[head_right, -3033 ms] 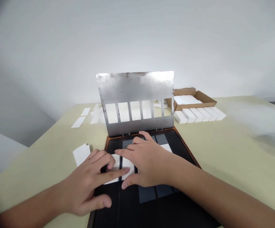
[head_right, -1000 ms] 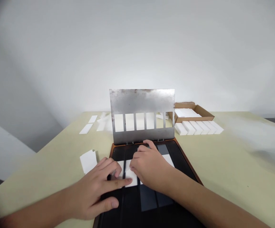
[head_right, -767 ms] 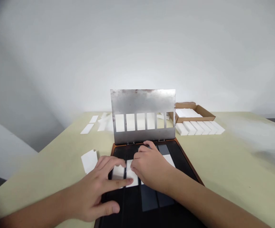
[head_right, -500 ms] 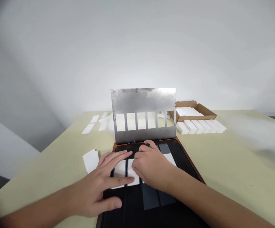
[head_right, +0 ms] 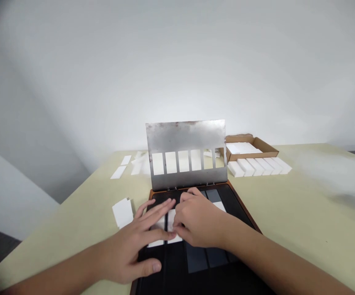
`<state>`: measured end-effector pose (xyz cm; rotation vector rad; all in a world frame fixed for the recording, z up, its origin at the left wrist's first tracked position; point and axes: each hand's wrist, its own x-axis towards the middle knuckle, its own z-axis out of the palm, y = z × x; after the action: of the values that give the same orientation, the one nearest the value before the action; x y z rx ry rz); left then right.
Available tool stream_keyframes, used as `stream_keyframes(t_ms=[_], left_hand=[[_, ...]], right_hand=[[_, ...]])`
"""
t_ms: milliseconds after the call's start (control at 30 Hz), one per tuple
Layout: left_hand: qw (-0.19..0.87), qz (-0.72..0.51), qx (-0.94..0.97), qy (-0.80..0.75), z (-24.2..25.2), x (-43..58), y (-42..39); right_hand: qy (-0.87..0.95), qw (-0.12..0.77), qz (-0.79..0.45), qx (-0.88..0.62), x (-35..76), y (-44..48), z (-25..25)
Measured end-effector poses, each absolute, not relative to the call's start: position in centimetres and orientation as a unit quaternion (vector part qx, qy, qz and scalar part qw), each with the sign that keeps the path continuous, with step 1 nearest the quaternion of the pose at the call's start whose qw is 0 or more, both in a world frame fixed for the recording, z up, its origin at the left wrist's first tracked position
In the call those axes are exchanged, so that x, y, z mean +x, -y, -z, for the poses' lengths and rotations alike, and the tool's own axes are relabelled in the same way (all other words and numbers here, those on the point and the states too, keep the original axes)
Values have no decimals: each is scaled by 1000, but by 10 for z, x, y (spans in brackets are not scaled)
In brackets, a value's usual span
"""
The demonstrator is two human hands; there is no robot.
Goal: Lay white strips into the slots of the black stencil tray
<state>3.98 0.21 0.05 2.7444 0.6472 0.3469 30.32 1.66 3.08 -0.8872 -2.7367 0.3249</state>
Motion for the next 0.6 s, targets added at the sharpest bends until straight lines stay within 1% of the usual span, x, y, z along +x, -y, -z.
stream_keyframes(t_ms=[67, 133, 233, 300, 400, 500, 600], left_hand=[[163, -108, 955, -223, -3, 40, -2], [164, -110, 955, -221, -6, 42, -1], [143, -139, 956, -214, -14, 50, 0], [120, -161, 957, -209, -21, 59, -2], [94, -162, 961, -206, -31, 77, -5], [74, -160, 960, -219, -32, 91, -7], [58, -179, 952, -241, -23, 96, -8]], right_hand=[[928, 138, -184, -292, 315, -18, -50], [905, 187, -227, -308, 330, -20, -70], [868, 273, -212, -356, 351, -19, -84], [854, 313, -170, -379, 357, -14, -76], [831, 354, -116, -412, 355, -2, -47], [821, 369, -87, -426, 348, 9, -22], [828, 364, -73, -420, 346, 14, -10]])
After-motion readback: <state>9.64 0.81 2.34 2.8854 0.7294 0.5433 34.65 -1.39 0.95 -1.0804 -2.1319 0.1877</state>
